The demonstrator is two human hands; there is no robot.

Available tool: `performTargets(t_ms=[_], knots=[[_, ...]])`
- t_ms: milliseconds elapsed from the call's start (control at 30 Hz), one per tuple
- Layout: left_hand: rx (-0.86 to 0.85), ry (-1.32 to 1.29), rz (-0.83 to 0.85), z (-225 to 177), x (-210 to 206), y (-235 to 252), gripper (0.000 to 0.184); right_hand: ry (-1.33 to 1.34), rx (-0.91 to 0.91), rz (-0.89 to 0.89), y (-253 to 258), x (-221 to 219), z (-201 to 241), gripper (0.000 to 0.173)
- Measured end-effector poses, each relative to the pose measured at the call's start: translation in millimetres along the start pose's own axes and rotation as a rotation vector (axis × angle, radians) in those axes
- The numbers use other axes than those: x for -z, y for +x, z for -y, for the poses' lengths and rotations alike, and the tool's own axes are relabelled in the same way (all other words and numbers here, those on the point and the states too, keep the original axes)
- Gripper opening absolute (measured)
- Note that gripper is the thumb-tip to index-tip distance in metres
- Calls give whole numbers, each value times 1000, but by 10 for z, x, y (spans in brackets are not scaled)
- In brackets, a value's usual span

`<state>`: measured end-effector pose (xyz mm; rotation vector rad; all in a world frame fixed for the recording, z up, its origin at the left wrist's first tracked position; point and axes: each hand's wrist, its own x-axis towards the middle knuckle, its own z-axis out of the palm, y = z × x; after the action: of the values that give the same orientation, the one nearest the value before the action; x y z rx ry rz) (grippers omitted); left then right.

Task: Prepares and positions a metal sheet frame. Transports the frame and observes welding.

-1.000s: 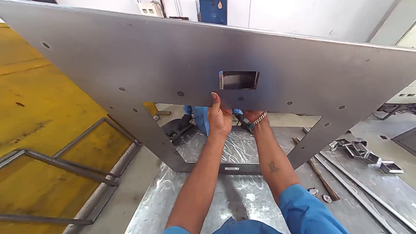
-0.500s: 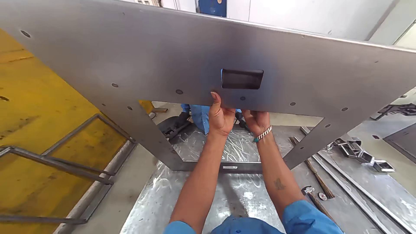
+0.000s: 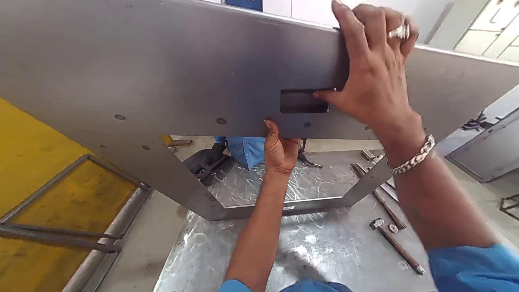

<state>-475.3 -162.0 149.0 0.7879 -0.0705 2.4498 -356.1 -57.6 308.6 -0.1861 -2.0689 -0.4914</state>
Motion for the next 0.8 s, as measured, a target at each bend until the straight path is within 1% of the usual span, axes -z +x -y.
performTargets(t_ms=[100, 233, 367, 467, 567, 633, 667, 800], knots=[[-5, -20, 4, -14, 7, -12, 33, 16, 52, 76, 73, 25, -20, 95], [-3, -39, 19, -22, 26, -10, 32, 27, 17, 112, 31, 44, -4, 88], [-10, -48, 39, 7, 39, 11, 36, 15, 37, 68, 10, 0, -32, 81], [-51, -11, 37, 50, 77, 39, 38, 31, 73, 26, 12, -63, -82, 80], [-94, 52, -7, 98, 149, 97, 37, 43, 85, 18, 30, -106, -118, 78], [-108, 81, -20, 100, 184, 133, 35, 55, 95, 22, 25, -124, -123, 73], [-110, 87, -22, 104, 189, 150, 33, 67, 105, 27, 17, -124, -127, 69], [-123, 106, 3, 113, 238, 199, 32, 79, 108, -16, 58, -246, -182, 68]])
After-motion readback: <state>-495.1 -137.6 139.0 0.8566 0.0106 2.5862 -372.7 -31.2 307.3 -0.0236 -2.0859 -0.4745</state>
